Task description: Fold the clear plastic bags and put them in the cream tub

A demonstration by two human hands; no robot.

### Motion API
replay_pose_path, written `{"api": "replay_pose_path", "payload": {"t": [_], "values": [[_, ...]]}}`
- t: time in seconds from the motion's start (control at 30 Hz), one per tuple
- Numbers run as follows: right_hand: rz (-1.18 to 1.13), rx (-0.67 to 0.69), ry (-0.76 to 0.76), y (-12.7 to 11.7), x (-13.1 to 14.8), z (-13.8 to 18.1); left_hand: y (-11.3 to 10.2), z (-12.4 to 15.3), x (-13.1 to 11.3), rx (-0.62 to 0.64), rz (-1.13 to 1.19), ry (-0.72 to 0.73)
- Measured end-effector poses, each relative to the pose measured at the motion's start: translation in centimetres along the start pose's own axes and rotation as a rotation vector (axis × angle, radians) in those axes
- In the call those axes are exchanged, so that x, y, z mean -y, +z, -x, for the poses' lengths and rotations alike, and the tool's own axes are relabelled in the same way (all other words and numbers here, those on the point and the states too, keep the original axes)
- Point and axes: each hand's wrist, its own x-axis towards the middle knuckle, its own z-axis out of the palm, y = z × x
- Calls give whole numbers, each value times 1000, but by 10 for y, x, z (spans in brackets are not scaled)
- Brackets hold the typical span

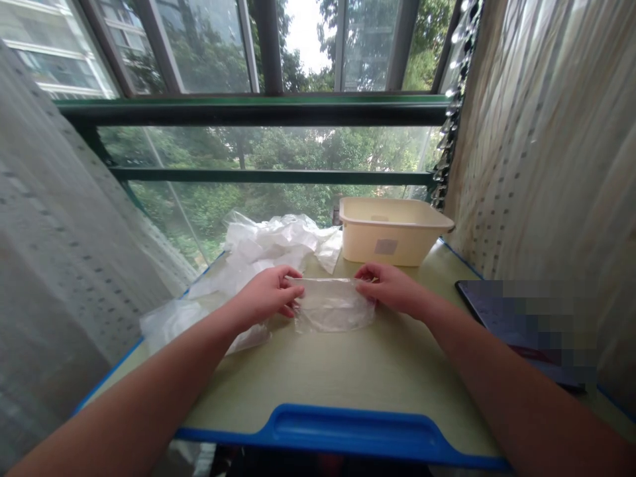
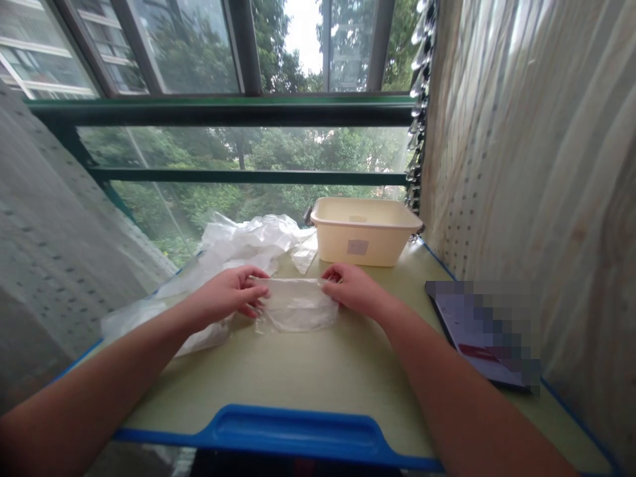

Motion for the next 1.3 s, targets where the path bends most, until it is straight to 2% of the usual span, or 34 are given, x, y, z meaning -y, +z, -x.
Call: {"api": "replay_pose_path", "payload": {"t": [0.17,0.4,0.77,1.07,1.13,1.2,1.3], "values": [[-29,9,65,-1,3,1,-1,1,-1,-29,41,-14],[-175,58,111,-4,8,2,-1,3,-5,-127,1,52],[-119,70,106,-2,-2,0,2,2,-3,-101,-4,12],[-71,141,129,-4,3,2,-1,-3,0,-81,-13,14],[0,129,115,-5,3,2,-1,-3,1,-80,-30,11],[164,72,65,-8,1,1,-2,-1,2,-99,-133,37],[501,-58,-72,-13,2,1,-3,4,3,-244,-555,228]]}}
